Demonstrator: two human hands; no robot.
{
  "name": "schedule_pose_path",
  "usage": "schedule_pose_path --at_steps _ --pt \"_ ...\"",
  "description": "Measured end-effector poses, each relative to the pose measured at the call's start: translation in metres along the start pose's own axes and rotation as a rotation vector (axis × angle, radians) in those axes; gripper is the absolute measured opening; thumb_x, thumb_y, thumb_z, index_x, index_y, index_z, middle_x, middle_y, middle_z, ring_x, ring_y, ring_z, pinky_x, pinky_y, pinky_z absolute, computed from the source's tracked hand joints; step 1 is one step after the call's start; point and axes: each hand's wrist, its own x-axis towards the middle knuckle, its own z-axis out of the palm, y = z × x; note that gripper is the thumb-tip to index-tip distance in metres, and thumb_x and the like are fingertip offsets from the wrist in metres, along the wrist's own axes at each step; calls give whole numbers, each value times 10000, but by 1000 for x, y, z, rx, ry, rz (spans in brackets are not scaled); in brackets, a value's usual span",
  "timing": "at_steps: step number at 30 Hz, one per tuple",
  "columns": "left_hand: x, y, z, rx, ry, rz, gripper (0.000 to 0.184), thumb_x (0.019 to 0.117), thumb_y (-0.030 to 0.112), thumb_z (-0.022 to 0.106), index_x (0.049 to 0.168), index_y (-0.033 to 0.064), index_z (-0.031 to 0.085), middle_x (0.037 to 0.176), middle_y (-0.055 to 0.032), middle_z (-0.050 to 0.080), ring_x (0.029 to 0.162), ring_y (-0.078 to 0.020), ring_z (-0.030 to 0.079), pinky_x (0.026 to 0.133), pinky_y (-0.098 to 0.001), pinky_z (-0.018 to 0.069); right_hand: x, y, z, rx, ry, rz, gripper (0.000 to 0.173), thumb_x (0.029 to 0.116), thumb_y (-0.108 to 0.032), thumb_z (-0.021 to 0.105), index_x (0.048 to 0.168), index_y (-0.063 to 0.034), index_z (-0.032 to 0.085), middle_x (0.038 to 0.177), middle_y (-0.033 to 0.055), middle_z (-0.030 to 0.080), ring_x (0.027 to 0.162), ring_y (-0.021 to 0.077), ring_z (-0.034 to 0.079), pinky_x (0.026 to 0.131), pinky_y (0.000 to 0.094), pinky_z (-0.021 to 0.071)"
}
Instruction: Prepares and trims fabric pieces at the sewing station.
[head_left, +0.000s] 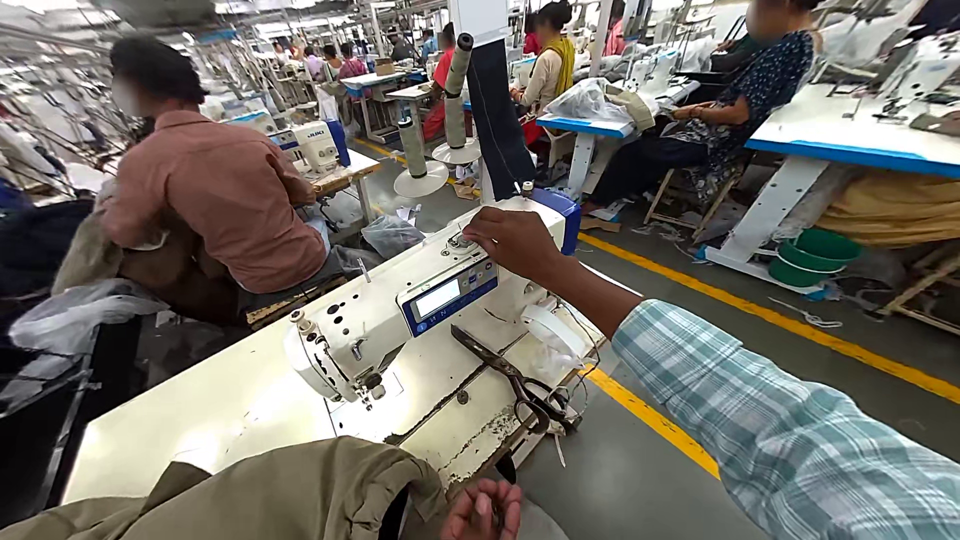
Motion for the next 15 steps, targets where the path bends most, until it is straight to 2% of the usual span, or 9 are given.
schedule_pose_path --at_steps 3,6,7,8,9,10,12,13,15 --pt "10 34 35 -4 -95 67 229 1093 109 423 1106 53 644 1107 -100 743 1053 -166 728 968 -288 576 -1 1 0 14 -3 -22 172 1016 -184 618 1030 -106 771 1009 69 736 817 239 725 642 437 588" --pt "29 73 70 63 -139 191 162 1042 154 569 1093 63 693 1106 -118 750 977 -189 751 885 -305 618 -4 1 -1 25 -16 -19 200 1013 -189 595 1070 -105 767 1031 65 733 821 230 721 637 432 584" --pt "40 87 82 185 -134 264 169 1035 188 591 1101 72 695 1100 -103 746 942 -163 745 860 -286 618 -4 0 -2 34 -22 -13 207 999 -175 593 1082 -101 767 1033 67 731 813 231 718 628 437 579" --pt "54 101 95 359 -110 353 185 1053 183 547 1117 75 683 1101 -82 741 927 -130 733 856 -261 607 -5 -1 -3 37 -27 -10 215 984 -155 587 1091 -101 765 1038 64 728 810 227 716 625 436 580" --pt "69 117 108 561 -71 442 195 1064 135 500 1149 61 660 1114 -72 732 947 -120 721 882 -262 592 -5 -1 -3 42 -27 -7 226 963 -131 585 1096 -97 764 1042 64 728 807 227 715 623 437 579" --pt "85 132 120 797 -40 532 197 1055 87 515 1199 43 642 1134 -66 719 977 -130 707 913 -292 580 -6 -2 -3 50 -26 -1 236 947 -110 582 1098 -94 762 1048 66 729 809 228 716 628 440 581" --pt "126 161 136 1230 40 737 204 977 126 690 1173 73 706 1094 -42 737 927 -158 707 855 -369 589 -8 -3 0 64 -14 30 251 940 -85 576 1108 -99 762 1058 67 728 816 227 715 639 440 583" --pt "146 174 142 1387 47 820 222 951 162 736 1159 87 709 1110 -35 734 937 -156 715 847 -384 604 -10 -3 2 67 -2 47 249 946 -84 578 1114 -102 761 1059 66 727 823 228 716 644 439 585" --pt "179 192 149 1529 19 902 267 935 170 760 1176 76 693 1116 -67 724 959 -168 719 866 -395 607 -13 -5 7 72 32 76 247 955 -91 579 1120 -108 762 1067 62 729 850 226 718 671 433 595"
